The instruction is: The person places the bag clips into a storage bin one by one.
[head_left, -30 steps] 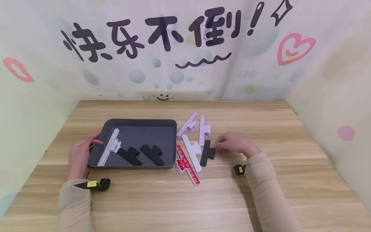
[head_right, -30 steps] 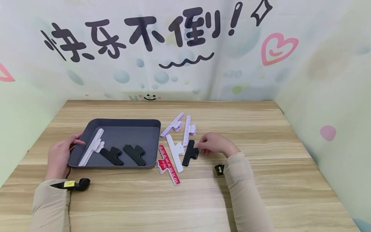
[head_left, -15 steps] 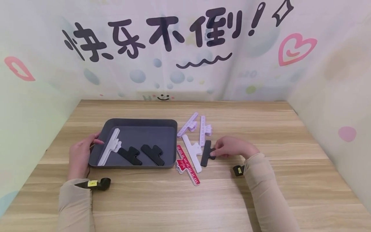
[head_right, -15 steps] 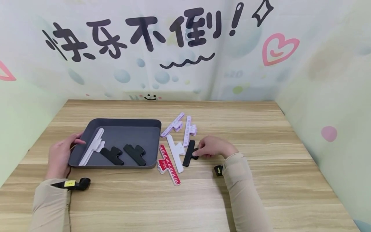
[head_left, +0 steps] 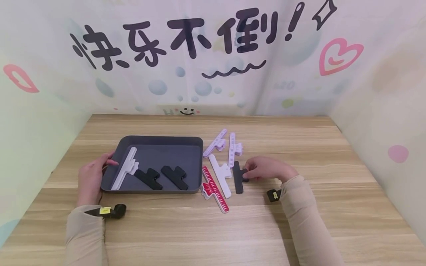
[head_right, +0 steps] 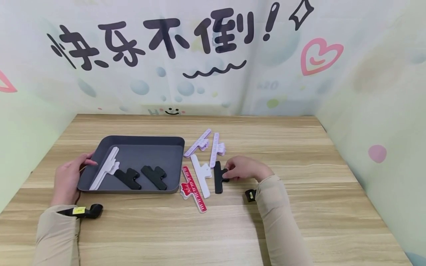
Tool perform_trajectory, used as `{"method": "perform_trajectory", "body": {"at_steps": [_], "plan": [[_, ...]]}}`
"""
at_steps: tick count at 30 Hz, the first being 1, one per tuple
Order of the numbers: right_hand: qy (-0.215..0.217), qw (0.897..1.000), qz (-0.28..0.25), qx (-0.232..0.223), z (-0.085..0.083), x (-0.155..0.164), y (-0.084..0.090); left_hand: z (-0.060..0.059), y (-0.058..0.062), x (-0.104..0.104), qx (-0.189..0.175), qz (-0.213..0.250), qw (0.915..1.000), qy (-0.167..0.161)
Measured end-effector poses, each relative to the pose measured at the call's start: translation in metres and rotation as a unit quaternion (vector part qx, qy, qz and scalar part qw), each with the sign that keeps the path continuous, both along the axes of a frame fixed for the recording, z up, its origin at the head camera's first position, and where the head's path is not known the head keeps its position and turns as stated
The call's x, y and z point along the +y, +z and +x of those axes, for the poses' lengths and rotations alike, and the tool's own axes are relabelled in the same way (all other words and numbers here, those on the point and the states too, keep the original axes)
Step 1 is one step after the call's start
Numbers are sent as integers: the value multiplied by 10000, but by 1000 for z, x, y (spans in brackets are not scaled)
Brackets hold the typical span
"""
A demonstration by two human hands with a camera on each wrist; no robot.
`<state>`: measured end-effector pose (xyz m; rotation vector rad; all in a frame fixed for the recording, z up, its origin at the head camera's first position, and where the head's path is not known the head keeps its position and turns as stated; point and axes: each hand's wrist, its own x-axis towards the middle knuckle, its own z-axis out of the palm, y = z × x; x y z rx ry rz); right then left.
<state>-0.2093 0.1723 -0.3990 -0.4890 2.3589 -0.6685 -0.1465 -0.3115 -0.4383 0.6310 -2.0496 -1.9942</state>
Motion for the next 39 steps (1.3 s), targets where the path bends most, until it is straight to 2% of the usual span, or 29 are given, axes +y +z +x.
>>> {"method": "perform_trajectory", "body": {"at_steps": [13,20,27,39], "plan": [[-217,9987,-437,172,-5,9,0,0,1,-1,-47,-9,10000,-32],[-418,9941,-991,-138,-5,16,2,0,1,-1,-34,-165,9998,-61],[-475,9891,-1390,-117,-3,25,8,0,1,-1,-40,-246,9996,-89],[-674,9887,-1336,-83,-4,31,15,-1,2,-2,-116,-217,9996,-101]]}}
